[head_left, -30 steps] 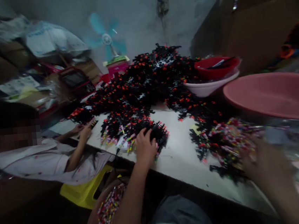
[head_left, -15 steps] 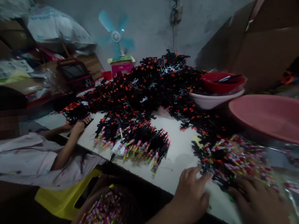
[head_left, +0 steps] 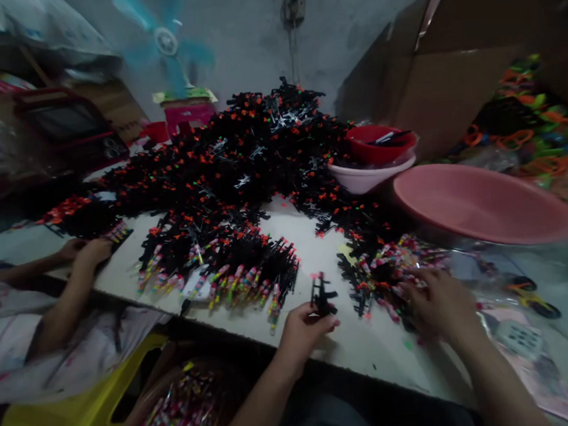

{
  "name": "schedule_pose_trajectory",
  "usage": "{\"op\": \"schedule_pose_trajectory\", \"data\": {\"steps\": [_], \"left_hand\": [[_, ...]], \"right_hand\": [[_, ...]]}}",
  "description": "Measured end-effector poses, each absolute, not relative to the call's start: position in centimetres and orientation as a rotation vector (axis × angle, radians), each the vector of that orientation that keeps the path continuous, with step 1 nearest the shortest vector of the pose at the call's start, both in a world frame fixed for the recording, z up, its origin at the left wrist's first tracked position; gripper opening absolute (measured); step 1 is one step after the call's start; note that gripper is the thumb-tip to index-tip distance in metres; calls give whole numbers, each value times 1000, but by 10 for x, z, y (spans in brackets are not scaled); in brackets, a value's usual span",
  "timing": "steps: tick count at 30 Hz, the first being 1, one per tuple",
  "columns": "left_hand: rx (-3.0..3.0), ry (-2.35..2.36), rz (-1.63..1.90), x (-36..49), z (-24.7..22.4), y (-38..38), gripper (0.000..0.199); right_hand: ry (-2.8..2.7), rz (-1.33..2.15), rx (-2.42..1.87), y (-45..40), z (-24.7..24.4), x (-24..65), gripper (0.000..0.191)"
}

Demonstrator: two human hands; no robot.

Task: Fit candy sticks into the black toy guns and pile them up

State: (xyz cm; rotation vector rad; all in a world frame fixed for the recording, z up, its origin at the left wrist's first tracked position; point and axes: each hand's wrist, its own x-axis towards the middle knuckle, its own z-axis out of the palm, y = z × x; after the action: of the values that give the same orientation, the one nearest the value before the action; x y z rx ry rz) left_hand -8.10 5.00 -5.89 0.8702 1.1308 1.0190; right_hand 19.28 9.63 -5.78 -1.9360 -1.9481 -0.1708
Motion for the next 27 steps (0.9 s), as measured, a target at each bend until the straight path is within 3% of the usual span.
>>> {"op": "schedule_pose_trajectory", "data": {"steps": [2,5,10,13,17,27], "left_hand": [[589,1082,1079,-92,-56,47,42],[401,1070,1180,-100,-44,42,48],[311,994,1259,-90,-25,34,45],[334,972,1264,-77,-19,28,40],[465,977,1284,-66,-16,21,31],[502,1039,1291,-60,-10,13,35]], "right_hand": [[-1965,-189,-2008,107,-67,202,34],[-1911,-142,-1943,106,-65,194,29],[-1712,591,-1449,53,-35,129,22],[-1737,842,-1262,20,-19,86,21],[-1675,807,-1213,5,-12,67,15],[-1618,582,-1271,-1,-18,75,14]]}}
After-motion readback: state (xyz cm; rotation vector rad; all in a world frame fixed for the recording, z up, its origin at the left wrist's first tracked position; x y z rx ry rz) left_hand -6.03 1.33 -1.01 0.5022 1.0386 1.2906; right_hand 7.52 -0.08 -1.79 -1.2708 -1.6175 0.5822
